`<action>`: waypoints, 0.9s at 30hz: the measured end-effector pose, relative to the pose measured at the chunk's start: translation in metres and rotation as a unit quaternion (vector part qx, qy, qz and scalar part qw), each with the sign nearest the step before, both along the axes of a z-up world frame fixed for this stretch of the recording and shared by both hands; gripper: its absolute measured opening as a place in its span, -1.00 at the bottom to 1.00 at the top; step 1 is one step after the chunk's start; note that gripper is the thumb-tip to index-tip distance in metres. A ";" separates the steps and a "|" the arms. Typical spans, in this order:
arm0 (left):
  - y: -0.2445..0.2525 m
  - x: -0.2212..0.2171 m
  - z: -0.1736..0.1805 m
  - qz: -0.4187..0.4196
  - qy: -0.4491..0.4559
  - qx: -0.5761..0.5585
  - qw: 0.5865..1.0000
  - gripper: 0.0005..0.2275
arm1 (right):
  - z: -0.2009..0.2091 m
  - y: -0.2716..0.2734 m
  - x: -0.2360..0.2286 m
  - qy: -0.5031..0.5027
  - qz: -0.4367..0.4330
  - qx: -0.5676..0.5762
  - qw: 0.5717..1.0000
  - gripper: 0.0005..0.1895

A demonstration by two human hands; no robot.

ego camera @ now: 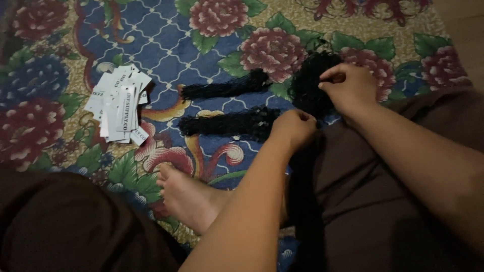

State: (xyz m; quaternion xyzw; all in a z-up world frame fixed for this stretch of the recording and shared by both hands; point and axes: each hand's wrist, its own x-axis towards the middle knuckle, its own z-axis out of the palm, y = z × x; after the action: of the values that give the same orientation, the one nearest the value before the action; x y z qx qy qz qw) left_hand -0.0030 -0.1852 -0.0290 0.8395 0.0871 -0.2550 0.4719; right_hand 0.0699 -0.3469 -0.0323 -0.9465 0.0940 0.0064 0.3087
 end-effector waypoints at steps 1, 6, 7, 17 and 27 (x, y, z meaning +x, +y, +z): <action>0.003 0.000 0.003 0.002 0.000 0.001 1.000 -0.66 | 0.005 0.003 -0.003 0.000 0.002 0.001 1.000 -0.81; 0.010 0.000 0.008 0.006 0.014 0.007 1.000 -0.66 | 0.018 0.010 -0.011 0.011 0.005 0.021 1.000 -0.72; 0.011 -0.001 0.014 0.007 0.013 0.007 1.000 -0.66 | 0.011 0.006 -0.007 0.011 0.007 0.021 1.000 -0.72; 0.017 -0.009 0.032 0.026 0.009 0.003 1.000 -0.69 | 0.022 0.002 -0.017 -0.060 -0.006 -0.003 0.998 -0.87; 0.009 -0.024 0.054 0.131 -0.129 -0.083 0.979 -0.71 | 0.063 0.016 -0.042 -0.293 0.076 0.039 0.952 -0.87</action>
State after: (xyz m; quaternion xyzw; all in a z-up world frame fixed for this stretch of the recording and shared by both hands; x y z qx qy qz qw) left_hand -0.0269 -0.1762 0.0251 0.8048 0.1133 -0.0866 0.5762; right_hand 0.0279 -0.3309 0.0305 -0.8985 -0.0733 -0.2437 0.3578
